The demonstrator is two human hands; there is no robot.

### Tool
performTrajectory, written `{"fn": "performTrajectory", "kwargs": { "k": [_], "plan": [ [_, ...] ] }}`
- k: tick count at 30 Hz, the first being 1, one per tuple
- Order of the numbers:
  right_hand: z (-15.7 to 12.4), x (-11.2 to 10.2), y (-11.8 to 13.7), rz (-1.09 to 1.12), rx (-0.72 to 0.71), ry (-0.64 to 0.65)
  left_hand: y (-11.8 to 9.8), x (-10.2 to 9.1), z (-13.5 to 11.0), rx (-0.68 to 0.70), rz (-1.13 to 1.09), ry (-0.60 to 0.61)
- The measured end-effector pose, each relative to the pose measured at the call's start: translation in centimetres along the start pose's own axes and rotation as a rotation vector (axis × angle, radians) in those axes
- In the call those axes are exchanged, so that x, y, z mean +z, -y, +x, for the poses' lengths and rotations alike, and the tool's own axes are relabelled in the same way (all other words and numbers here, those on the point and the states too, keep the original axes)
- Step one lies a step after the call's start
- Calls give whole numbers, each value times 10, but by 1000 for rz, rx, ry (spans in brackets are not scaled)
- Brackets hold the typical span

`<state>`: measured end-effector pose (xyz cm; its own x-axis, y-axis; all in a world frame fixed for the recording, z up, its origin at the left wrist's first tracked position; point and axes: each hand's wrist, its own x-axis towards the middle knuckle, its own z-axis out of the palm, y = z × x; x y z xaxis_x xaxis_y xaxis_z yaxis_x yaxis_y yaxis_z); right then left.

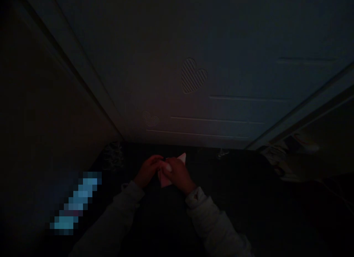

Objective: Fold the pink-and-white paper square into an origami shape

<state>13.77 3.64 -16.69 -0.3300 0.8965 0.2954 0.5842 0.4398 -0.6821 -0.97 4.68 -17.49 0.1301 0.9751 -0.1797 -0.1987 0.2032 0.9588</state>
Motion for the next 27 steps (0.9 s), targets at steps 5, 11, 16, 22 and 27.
{"fn": "performTrajectory", "kwargs": {
  "k": [5, 11, 16, 22, 27],
  "plan": [
    [2, -4, 2, 10, 8, 22, -1, 2, 0, 10, -3, 11],
    [1, -2, -1, 105, 23, -76, -1, 2, -1, 7, -18, 4],
    [1, -1, -2, 68, 6, -137, -1, 1, 1, -6, -61, -27],
    [1, -5, 1, 27, -3, -62, -2, 2, 1, 6, -27, -51],
    [0, -3, 0, -3, -38, -37, -4, 2, -2, 12, -41, -38]
  ]
}}
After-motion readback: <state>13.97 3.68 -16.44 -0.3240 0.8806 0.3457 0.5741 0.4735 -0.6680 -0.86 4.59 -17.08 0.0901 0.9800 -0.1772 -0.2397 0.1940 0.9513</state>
